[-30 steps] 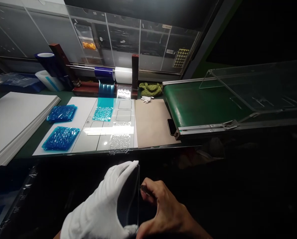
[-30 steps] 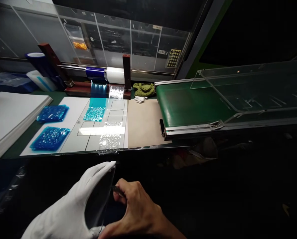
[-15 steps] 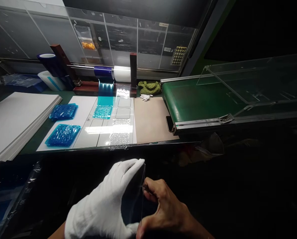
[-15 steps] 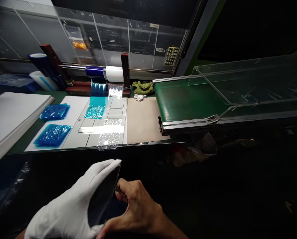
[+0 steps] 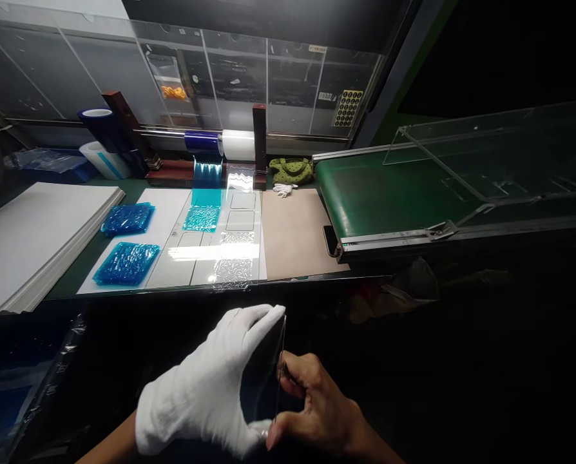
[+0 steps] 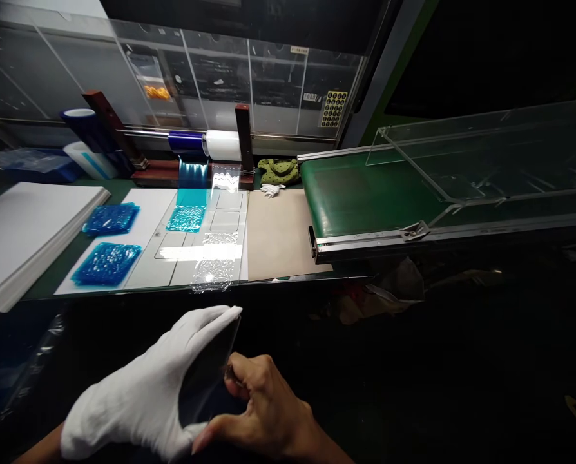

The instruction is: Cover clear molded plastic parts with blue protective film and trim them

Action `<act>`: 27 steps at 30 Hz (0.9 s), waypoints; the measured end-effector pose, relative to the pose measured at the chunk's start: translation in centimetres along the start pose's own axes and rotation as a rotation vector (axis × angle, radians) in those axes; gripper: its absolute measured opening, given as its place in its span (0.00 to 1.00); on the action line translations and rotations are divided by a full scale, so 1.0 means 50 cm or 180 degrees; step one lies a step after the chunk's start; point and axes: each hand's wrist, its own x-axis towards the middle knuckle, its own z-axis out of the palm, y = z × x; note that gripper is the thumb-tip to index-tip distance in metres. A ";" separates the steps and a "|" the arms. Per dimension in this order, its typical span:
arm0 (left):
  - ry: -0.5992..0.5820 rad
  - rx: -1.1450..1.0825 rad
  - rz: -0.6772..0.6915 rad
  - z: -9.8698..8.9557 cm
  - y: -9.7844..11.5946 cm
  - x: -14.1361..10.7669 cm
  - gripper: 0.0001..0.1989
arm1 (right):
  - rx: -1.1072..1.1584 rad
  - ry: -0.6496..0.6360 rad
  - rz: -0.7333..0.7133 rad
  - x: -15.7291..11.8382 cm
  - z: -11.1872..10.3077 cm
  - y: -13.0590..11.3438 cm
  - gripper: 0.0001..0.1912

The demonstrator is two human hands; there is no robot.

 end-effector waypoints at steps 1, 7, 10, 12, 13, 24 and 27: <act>0.0014 0.0029 0.0011 0.000 0.000 0.000 0.56 | 0.0007 0.0005 -0.0016 0.001 0.001 0.002 0.29; 0.0258 0.0295 -0.0204 0.005 -0.005 -0.008 0.56 | -0.0183 0.0679 -0.0838 0.011 0.002 0.010 0.30; 0.0589 0.0640 -0.0465 0.012 -0.011 -0.014 0.54 | -0.0106 0.1586 -0.1201 0.010 -0.006 0.012 0.26; 0.0760 0.0831 -0.0523 0.016 -0.013 -0.016 0.53 | -0.0133 0.1701 -0.1309 0.012 -0.011 0.010 0.18; 0.0836 0.0906 -0.0509 0.018 -0.013 -0.015 0.53 | -0.0168 0.1624 -0.1331 0.015 -0.012 0.008 0.15; 0.1059 0.1159 -0.0625 0.024 -0.013 -0.017 0.53 | -0.0372 0.0886 -0.1125 0.052 -0.030 -0.021 0.15; 0.1160 0.1128 -0.0933 0.025 -0.041 -0.022 0.57 | -0.0524 0.0857 -0.0935 0.068 -0.068 0.012 0.23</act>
